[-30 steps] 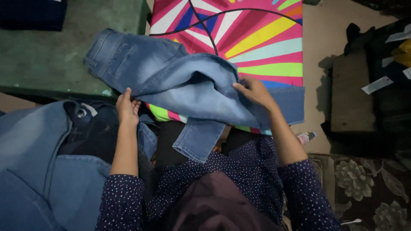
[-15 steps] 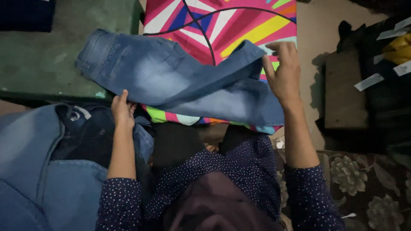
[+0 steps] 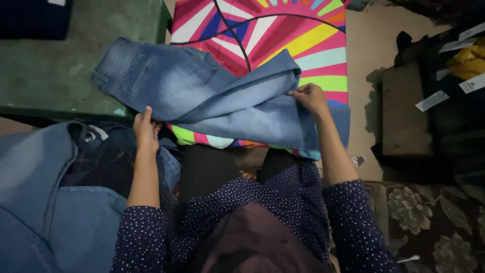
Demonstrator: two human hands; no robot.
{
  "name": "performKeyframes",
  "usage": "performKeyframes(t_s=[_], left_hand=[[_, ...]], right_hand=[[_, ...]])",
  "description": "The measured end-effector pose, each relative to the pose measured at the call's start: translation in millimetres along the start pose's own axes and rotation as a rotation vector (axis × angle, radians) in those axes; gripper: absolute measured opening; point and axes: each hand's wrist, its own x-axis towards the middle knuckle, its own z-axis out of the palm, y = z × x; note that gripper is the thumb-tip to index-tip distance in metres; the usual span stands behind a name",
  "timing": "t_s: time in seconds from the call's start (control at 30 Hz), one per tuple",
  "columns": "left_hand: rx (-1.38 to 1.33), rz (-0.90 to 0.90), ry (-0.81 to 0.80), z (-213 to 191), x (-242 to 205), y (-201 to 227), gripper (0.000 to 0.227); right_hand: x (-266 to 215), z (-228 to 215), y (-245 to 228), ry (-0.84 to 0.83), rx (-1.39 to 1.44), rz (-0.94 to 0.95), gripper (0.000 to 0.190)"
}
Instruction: Folding denim jeans on a colorful flat surface.
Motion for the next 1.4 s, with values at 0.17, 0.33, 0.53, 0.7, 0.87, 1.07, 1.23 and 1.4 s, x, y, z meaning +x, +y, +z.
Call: performKeyframes(t_s=[0.17, 0.33, 0.53, 0.7, 0.87, 1.07, 1.23, 1.4], left_hand=[[0.040, 0.008, 0.010, 6.8, -12.5, 10.0, 0.037], [0.072, 0.012, 0.024, -2.2, -2.9, 1.7, 0.036], [0.075, 0.003, -0.072, 0.9, -22.4, 23.3, 0.025], [-0.005, -0.029, -0.079, -2.1, -16.9, 21.8, 0.021], [0.043, 0.010, -0.117, 2.2, -29.3, 30.9, 0.023], [0.077, 0.012, -0.121, 2.9, -33.0, 32.0, 0.027], [0.208, -0.006, -0.024, 11.6, -41.3, 40.5, 0.026], [0.241, -0.017, -0.011, 18.5, -54.8, 50.1, 0.030]], right_hand=[[18.6, -4.5, -10.1, -0.071, -0.053, -0.060, 0.028], [-2.6, -109.4, -78.9, 0.352, -0.311, -0.237, 0.025], [-75.7, -201.4, -71.1, 0.680, -0.058, -0.729, 0.032], [-132.3, -158.5, 84.6, 0.520, -0.241, -0.404, 0.019], [-177.0, -72.9, 191.8, 0.371, 0.187, 0.046, 0.026], [-171.2, -43.9, 216.9, 0.419, 1.138, 0.636, 0.026], [-162.2, -47.4, 186.0, 0.344, 1.216, 0.802, 0.029], [-150.1, -27.4, 230.2, 0.236, 1.345, 0.889, 0.027]])
